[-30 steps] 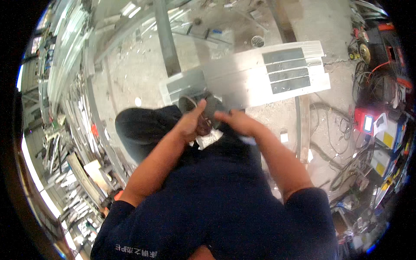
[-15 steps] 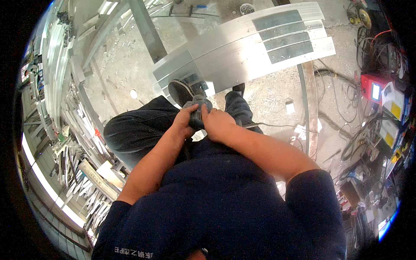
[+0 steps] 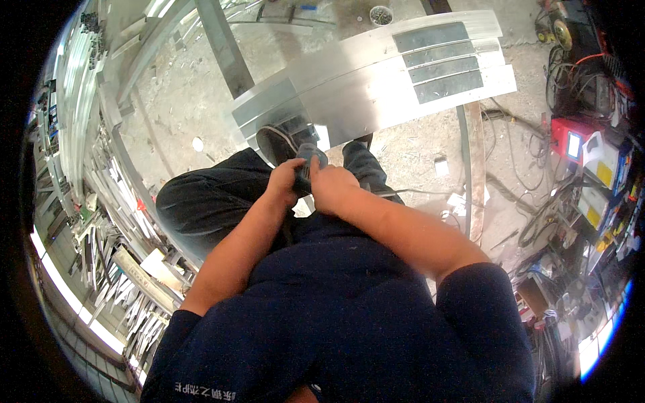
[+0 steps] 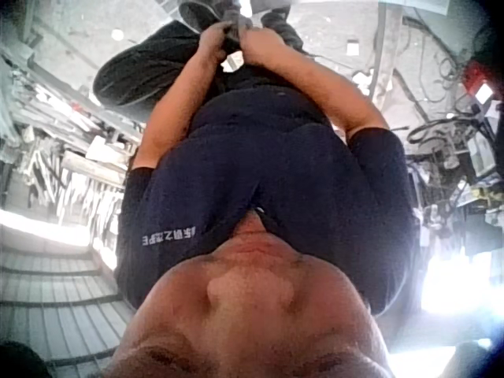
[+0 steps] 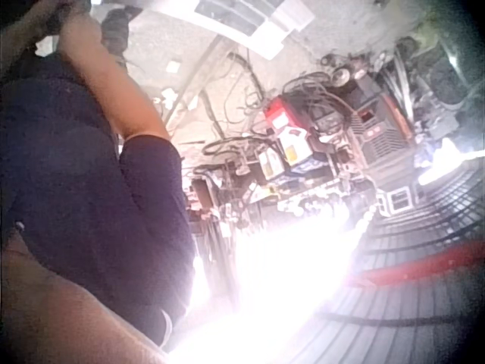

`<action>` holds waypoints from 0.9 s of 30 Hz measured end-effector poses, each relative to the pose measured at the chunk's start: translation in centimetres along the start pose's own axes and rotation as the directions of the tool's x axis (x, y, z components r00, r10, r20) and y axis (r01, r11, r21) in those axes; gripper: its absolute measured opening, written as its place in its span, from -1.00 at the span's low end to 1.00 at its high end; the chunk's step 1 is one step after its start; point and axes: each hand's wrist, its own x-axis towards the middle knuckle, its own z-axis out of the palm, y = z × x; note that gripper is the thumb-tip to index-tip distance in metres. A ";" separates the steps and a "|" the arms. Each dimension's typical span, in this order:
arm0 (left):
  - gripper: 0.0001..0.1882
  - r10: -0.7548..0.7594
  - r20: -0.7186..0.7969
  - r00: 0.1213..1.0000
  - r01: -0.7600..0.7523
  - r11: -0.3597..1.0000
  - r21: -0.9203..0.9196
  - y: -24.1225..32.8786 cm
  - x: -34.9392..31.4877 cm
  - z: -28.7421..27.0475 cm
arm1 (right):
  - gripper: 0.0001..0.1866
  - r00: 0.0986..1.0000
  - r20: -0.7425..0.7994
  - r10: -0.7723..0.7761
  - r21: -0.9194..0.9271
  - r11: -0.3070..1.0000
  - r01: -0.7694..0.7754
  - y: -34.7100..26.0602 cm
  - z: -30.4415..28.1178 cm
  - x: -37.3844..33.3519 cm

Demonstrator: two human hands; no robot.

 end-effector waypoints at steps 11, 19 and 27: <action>-0.64 0.335 -0.160 0.929 -0.262 0.897 0.355 0.4 1.4 -0.5 | -0.38 0.998 0.057 0.000 -0.096 0.995 0.006 -2.4 -1.7 1.8; -0.50 0.400 -0.168 0.901 -0.226 0.764 0.605 1.1 2.5 -0.7 | -0.40 0.981 0.166 0.100 -0.095 0.992 -0.084 -3.7 -3.5 2.8; -0.42 0.433 -0.134 0.891 -0.206 0.651 0.731 1.0 3.6 -1.1 | -0.41 0.984 0.147 0.096 -0.110 0.991 -0.080 -3.9 -3.7 2.9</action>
